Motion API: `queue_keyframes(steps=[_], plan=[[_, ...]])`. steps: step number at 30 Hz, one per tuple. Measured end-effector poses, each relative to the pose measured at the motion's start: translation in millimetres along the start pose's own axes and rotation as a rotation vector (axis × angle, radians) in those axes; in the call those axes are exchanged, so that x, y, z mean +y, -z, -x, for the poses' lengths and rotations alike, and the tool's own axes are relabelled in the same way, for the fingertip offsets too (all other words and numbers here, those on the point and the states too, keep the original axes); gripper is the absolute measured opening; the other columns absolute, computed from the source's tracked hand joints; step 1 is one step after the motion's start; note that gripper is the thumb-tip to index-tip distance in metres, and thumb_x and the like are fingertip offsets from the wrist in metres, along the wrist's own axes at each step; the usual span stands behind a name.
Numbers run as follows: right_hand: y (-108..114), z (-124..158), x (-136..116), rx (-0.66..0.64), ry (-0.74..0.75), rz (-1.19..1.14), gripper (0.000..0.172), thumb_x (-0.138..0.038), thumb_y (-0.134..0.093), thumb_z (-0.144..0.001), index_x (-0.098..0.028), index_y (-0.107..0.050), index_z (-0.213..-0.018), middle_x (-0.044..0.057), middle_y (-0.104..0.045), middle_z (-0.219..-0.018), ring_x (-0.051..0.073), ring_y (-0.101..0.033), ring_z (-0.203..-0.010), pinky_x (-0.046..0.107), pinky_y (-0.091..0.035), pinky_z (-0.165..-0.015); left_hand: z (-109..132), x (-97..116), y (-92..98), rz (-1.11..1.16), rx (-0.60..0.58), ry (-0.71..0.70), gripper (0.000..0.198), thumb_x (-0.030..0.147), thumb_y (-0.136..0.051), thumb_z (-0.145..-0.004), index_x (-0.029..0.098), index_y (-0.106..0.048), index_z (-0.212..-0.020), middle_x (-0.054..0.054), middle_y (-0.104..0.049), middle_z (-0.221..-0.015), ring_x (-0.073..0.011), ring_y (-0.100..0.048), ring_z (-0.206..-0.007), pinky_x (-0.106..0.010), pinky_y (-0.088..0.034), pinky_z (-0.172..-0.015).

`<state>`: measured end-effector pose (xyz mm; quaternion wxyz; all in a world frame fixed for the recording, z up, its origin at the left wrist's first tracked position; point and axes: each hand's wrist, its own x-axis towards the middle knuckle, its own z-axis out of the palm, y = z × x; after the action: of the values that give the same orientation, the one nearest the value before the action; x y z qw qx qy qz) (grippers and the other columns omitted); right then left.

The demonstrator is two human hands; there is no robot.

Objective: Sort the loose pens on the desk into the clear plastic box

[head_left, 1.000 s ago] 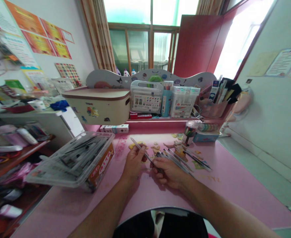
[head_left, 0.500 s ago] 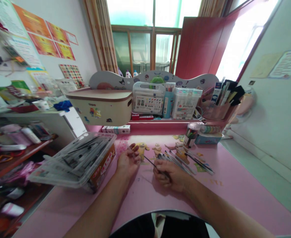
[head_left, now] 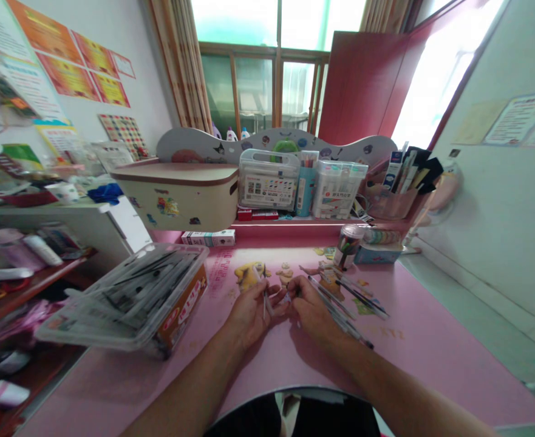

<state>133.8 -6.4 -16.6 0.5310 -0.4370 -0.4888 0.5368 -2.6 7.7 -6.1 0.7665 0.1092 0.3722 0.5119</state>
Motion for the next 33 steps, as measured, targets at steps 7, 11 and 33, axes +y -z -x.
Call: queue_keyframes(steps=[7, 11, 33], plan=[[3, 2, -2, 0.075, 0.362, 0.326, 0.022, -0.007, -0.046, -0.08, -0.026, -0.057, -0.086, 0.002, -0.058, -0.086, 0.02, -0.055, -0.083, 0.032, -0.045, -0.075, 4, -1, -5.4, 0.02, 0.013, 0.055, 0.019, 0.014, -0.056, -0.091, 0.016, -0.052, -0.072, 0.006, -0.047, -0.05, -0.0056, -0.044, -0.036, -0.017, -0.045, -0.041], [0, 6, -2, -0.027, 0.488, 0.451, 0.025, -0.01, -0.044, -0.089, -0.025, -0.061, -0.1, 0.005, -0.065, -0.098, 0.021, -0.06, -0.094, 0.036, -0.045, -0.087, 5, -8, -7.0, 0.079, -0.002, 0.096, 0.013, 0.011, -0.05, -0.092, 0.013, -0.06, -0.082, -0.003, -0.063, -0.064, -0.0114, -0.063, -0.054, -0.023, -0.056, -0.056], [13, 4, 2, 0.161, 0.742, 0.774, 0.042, -0.021, -0.047, -0.094, -0.02, -0.045, -0.137, 0.015, -0.055, -0.131, 0.027, -0.051, -0.125, 0.05, -0.041, -0.107, 34, 2, -23.0, -0.315, -0.039, -0.162, 0.004, 0.012, -0.058, -0.084, 0.016, -0.058, -0.084, 0.004, -0.05, -0.063, -0.0042, -0.042, -0.047, -0.013, -0.029, -0.042]])
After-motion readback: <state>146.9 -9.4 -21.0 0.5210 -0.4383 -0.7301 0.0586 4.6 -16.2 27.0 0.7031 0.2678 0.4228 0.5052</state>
